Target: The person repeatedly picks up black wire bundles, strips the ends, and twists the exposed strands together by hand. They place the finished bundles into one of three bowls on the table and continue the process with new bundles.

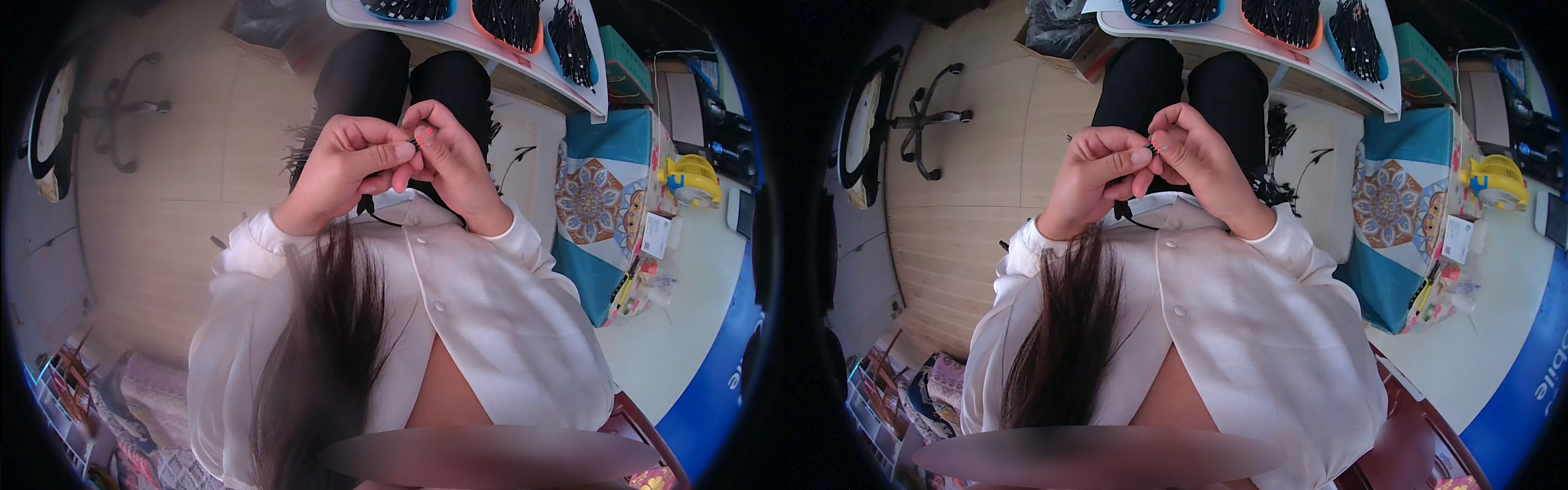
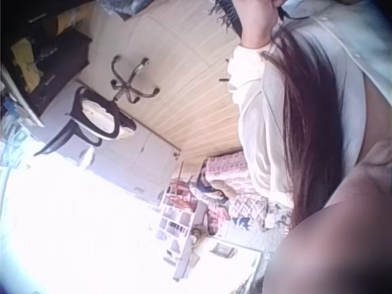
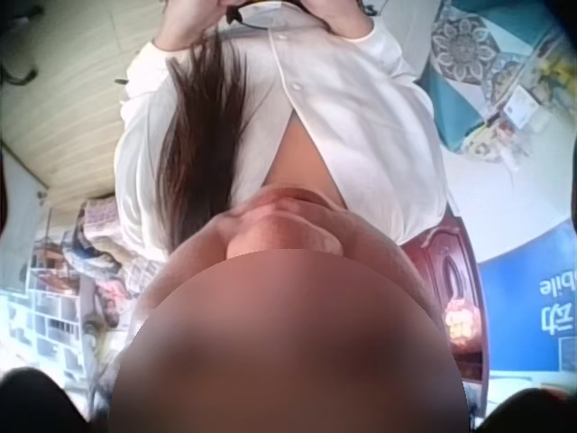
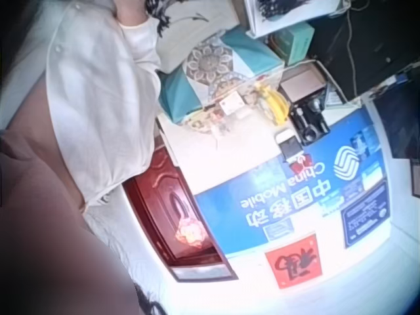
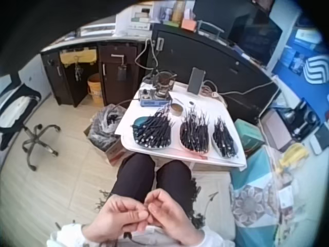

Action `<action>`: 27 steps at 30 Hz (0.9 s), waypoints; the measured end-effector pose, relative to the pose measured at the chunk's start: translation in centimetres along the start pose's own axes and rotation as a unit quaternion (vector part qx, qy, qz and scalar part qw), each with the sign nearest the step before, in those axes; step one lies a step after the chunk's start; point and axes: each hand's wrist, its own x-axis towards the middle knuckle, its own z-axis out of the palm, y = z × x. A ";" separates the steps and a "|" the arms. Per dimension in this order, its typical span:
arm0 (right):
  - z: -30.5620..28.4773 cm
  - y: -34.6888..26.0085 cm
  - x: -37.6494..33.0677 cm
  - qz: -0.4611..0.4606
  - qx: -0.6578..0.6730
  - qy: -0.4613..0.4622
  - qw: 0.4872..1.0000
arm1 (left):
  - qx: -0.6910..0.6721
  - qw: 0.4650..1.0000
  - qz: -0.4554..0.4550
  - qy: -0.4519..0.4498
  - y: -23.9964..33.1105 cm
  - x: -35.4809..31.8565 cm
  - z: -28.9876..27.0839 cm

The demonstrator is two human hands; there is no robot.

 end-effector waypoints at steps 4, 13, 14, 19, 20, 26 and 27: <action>0.0 -0.5 -0.1 0.005 -0.027 0.003 1.000 | 0.063 0.998 0.009 0.021 0.1 -0.1 0.4; -0.3 -0.5 0.1 -0.013 -0.069 -0.004 0.998 | 0.085 0.995 0.002 0.044 0.2 -0.2 0.5; -0.2 -0.5 0.2 -0.019 -0.075 0.011 0.997 | 0.077 0.996 -0.001 0.046 0.3 -0.1 0.3; -1.4 -2.5 0.9 -0.103 -0.168 0.039 0.980 | 0.133 0.989 0.011 0.068 0.4 0.1 0.0; -1.5 -2.9 1.0 -0.143 -0.203 0.024 0.968 | 0.145 0.987 0.014 0.072 0.4 0.1 0.1; -0.1 -2.9 0.9 -0.240 -0.504 0.078 0.826 | 0.167 0.983 0.007 0.080 0.5 0.2 0.2; -0.1 -3.1 0.8 -0.245 -0.504 0.085 0.824 | 0.155 0.985 0.001 0.074 0.5 0.2 0.1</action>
